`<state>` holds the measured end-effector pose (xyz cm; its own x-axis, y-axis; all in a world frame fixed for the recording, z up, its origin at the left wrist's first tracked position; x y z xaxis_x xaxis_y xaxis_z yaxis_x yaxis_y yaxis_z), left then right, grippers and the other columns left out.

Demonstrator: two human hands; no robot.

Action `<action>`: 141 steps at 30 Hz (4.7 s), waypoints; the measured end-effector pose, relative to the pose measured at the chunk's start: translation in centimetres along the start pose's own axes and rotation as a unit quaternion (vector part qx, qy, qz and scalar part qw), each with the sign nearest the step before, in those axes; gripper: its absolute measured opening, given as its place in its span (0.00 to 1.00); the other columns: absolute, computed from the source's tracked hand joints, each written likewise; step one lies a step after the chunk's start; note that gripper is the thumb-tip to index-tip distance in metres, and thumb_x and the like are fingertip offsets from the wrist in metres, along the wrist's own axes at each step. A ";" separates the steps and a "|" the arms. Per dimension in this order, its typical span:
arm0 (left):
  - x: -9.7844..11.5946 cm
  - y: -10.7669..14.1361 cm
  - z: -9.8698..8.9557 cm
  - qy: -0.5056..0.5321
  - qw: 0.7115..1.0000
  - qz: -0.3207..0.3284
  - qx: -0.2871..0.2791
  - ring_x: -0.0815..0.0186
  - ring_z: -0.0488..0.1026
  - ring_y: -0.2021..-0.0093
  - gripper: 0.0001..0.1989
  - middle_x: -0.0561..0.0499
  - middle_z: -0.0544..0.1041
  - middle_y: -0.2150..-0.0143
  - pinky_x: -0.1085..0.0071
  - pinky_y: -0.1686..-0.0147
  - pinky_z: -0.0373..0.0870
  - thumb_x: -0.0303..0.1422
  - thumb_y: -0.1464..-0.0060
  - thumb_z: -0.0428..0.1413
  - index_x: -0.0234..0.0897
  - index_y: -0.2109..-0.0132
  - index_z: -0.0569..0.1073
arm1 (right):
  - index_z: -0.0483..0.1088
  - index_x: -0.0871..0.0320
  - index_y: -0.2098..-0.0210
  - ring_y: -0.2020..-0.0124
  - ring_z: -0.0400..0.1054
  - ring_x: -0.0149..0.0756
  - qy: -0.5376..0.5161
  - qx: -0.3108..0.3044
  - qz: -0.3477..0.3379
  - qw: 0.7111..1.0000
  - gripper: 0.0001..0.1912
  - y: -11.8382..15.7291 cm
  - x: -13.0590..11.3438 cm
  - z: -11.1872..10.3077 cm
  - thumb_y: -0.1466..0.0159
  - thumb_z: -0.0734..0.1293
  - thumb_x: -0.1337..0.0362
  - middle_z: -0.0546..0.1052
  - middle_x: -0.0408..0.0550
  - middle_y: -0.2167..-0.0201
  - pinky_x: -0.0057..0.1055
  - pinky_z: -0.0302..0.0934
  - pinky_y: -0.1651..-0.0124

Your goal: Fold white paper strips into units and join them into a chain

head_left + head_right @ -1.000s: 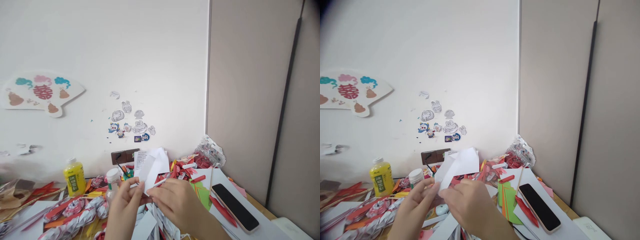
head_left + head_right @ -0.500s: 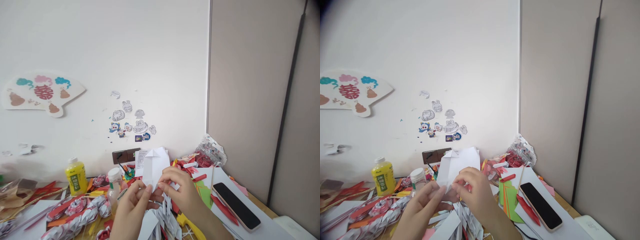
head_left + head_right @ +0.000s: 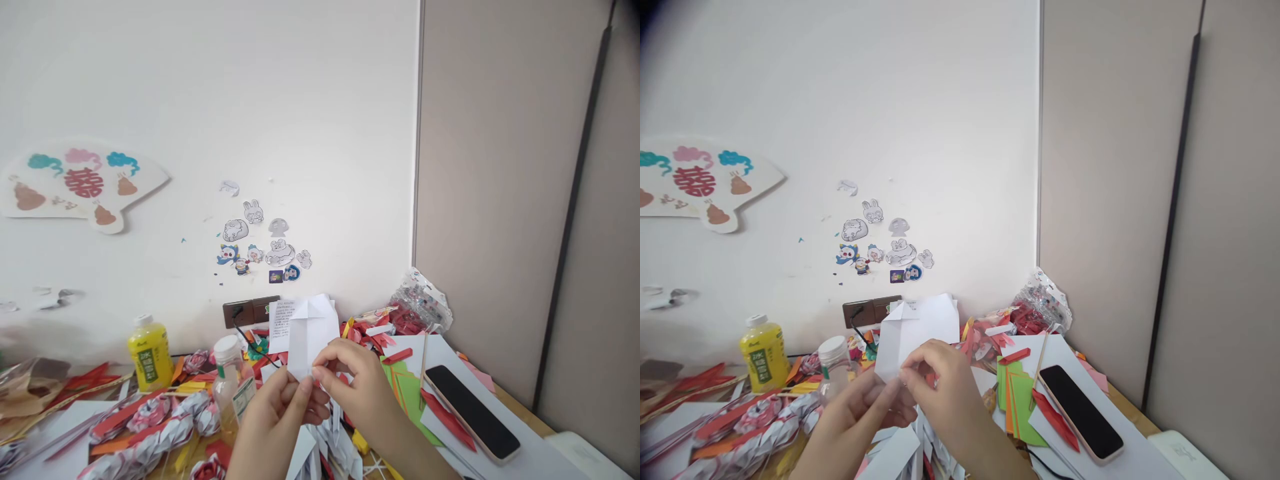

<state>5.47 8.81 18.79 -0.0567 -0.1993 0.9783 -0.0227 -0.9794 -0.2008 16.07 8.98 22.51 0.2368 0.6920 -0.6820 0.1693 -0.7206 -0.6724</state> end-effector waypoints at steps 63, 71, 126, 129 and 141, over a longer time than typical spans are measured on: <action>0.7 0.7 -2.3 0.149 0.985 -0.041 0.074 0.71 0.67 0.88 0.09 0.55 0.73 0.88 0.77 0.86 0.60 0.28 0.62 0.59 0.35 0.68 0.76 | 0.70 0.61 0.70 0.86 0.61 0.25 -0.348 -0.032 0.157 0.924 0.07 0.0 3.1 -0.7 0.47 0.63 0.67 0.68 0.40 0.84 0.20 0.55 0.86; 0.1 0.8 -1.4 0.137 0.988 -0.066 0.007 0.71 0.64 0.89 0.16 0.55 0.71 0.88 0.76 0.88 0.59 0.32 0.59 0.58 0.33 0.59 0.73 | 0.69 0.59 0.70 0.86 0.59 0.23 -0.341 -0.054 0.145 0.927 0.06 0.4 3.0 -0.6 0.48 0.62 0.68 0.67 0.39 0.83 0.19 0.55 0.85; 1.2 -0.6 -1.9 -0.253 0.966 0.046 0.015 0.65 0.69 0.74 0.08 0.51 0.75 0.74 0.76 0.80 0.62 0.37 0.58 0.56 0.36 0.72 0.73 | 0.73 0.58 0.68 0.68 0.67 0.31 -0.008 -0.128 0.079 0.989 0.06 0.1 1.5 0.2 0.44 0.63 0.66 0.74 0.43 0.70 0.22 0.58 0.68; 1.0 -0.7 -2.0 -0.265 0.963 0.040 0.012 0.65 0.69 0.73 0.09 0.50 0.75 0.73 0.75 0.79 0.62 0.37 0.57 0.55 0.35 0.71 0.73 | 0.73 0.58 0.70 0.69 0.67 0.30 -0.004 -0.124 0.077 0.989 0.06 0.1 1.7 0.1 0.44 0.64 0.67 0.75 0.42 0.72 0.22 0.57 0.69; 0.3 -0.7 -1.8 -0.243 0.969 0.039 -0.024 0.59 0.71 0.61 0.15 0.46 0.75 0.58 0.67 0.63 0.68 0.37 0.53 0.51 0.37 0.58 0.70 | 0.72 0.58 0.72 0.69 0.66 0.31 0.001 -0.101 0.089 0.991 0.06 0.1 2.2 -0.4 0.43 0.63 0.67 0.74 0.42 0.73 0.23 0.56 0.69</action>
<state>3.72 9.48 19.09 0.4169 -0.2756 0.8662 -0.0844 -0.9606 -0.2650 16.96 10.46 21.07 0.2824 0.5538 -0.7833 0.3119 -0.8252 -0.4710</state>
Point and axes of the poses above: each hand's wrist, its own y-axis away from the middle knuckle, its own z-axis out of the palm, x = y × z, the point moved 9 cm from there along -y, towards the middle knuckle
